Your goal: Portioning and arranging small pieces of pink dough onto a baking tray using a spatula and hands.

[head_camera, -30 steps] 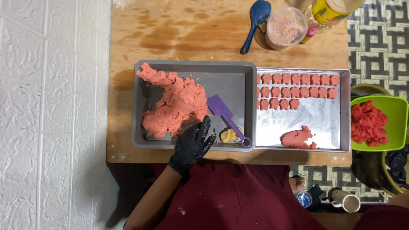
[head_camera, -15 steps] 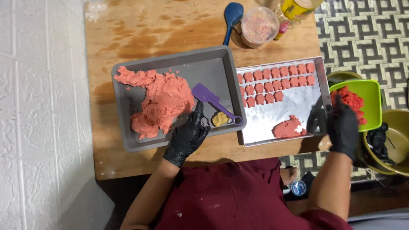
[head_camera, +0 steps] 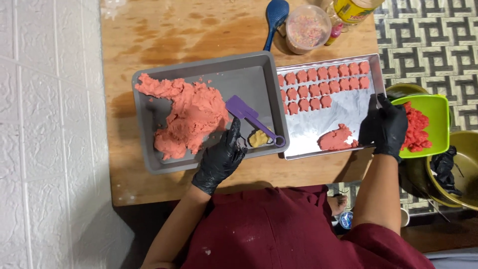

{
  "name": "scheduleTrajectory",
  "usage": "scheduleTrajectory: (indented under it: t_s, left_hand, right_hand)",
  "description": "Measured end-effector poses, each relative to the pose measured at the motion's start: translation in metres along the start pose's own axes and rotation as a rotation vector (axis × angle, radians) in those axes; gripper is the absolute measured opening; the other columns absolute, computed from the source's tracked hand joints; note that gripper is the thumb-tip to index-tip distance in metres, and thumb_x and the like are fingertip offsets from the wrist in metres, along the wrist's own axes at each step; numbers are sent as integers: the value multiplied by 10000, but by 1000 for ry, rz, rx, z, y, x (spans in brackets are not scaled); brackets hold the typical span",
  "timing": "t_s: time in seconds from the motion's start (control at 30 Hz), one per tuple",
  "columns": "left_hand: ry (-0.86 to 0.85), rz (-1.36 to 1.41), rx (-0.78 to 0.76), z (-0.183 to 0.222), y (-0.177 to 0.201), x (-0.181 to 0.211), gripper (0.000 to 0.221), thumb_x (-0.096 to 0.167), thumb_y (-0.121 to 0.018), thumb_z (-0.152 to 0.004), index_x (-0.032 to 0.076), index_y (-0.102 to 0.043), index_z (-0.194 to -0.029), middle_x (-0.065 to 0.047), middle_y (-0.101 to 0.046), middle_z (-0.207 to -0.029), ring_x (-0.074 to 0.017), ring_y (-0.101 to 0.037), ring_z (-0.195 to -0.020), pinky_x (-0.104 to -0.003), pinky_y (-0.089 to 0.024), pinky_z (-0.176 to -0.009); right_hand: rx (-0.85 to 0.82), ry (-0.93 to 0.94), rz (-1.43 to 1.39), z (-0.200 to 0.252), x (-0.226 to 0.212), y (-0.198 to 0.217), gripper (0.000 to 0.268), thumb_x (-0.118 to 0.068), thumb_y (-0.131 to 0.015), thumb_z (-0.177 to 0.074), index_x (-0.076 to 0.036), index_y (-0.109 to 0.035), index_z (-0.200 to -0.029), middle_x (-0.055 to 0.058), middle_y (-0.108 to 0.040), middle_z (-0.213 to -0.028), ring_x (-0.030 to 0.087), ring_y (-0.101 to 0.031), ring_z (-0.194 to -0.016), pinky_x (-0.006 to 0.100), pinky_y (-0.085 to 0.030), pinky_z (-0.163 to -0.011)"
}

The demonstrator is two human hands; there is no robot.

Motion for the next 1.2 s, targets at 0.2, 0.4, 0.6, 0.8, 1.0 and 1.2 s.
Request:
scheduleTrajectory:
  t_s: [0.2,0.4,0.6,0.8,1.0,1.2]
  left_hand:
    - [-32,162,26,12,-4,-1,831,429,-647,-990,208,-178,-1639,-31,-690,-1209,-282,-647,-592,-420,-511,-510]
    - [-13,185,169,17,7,4,875,322,-786,-828,116,-393,-1581,-47,-700,-1171,-313,-748,-850,-432,-629,-678]
    - [9,104,245,27,-8,-7,849,312,-779,-832,123,-404,-1569,-98,-695,-1203,-364,-746,-821,-479,-626,-652]
    - [-47,-10,303,29,-44,-26,379,315,-760,-885,145,-728,-1222,-179,-746,-1029,-429,-720,-777,-448,-634,-629]
    - [-58,-64,344,28,-19,-10,465,362,-761,-864,138,-701,-1267,-169,-748,-996,-403,-723,-769,-442,-634,-632]
    - [-27,-113,369,93,0,-6,570,419,-761,-839,129,-667,-1322,-158,-752,-955,-371,-727,-759,-436,-634,-637]
  right_hand:
    - [24,375,-124,-15,-49,16,159,-29,-854,-975,-18,-833,-1132,216,-726,-1126,392,-655,-1058,456,-489,-934]
    - [-602,387,-352,53,-270,51,436,-275,-805,-821,-62,-728,-1194,256,-704,-1055,478,-647,-1060,594,-541,-884]
    - [-426,896,-232,55,-343,93,240,-331,-735,-872,-154,-726,-1034,110,-713,-1059,346,-700,-932,449,-567,-694]
    - [-267,1228,-276,8,-414,205,247,-340,-572,-1019,-217,-547,-806,7,-492,-787,299,-535,-681,372,-463,-591]
    - [-495,1173,71,2,-453,197,146,-256,-667,-812,-191,-592,-704,77,-623,-722,365,-640,-603,460,-456,-459]
    - [-619,1130,145,-8,-443,189,101,-288,-629,-841,-230,-614,-759,50,-648,-775,351,-653,-681,470,-472,-516]
Point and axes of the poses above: each hand's wrist, its own z-axis away from the middle knuckle, its own y-axis out of the back of the hand, x = y × z, the point moved 3 cm from there along -z, towards the middle knuckle
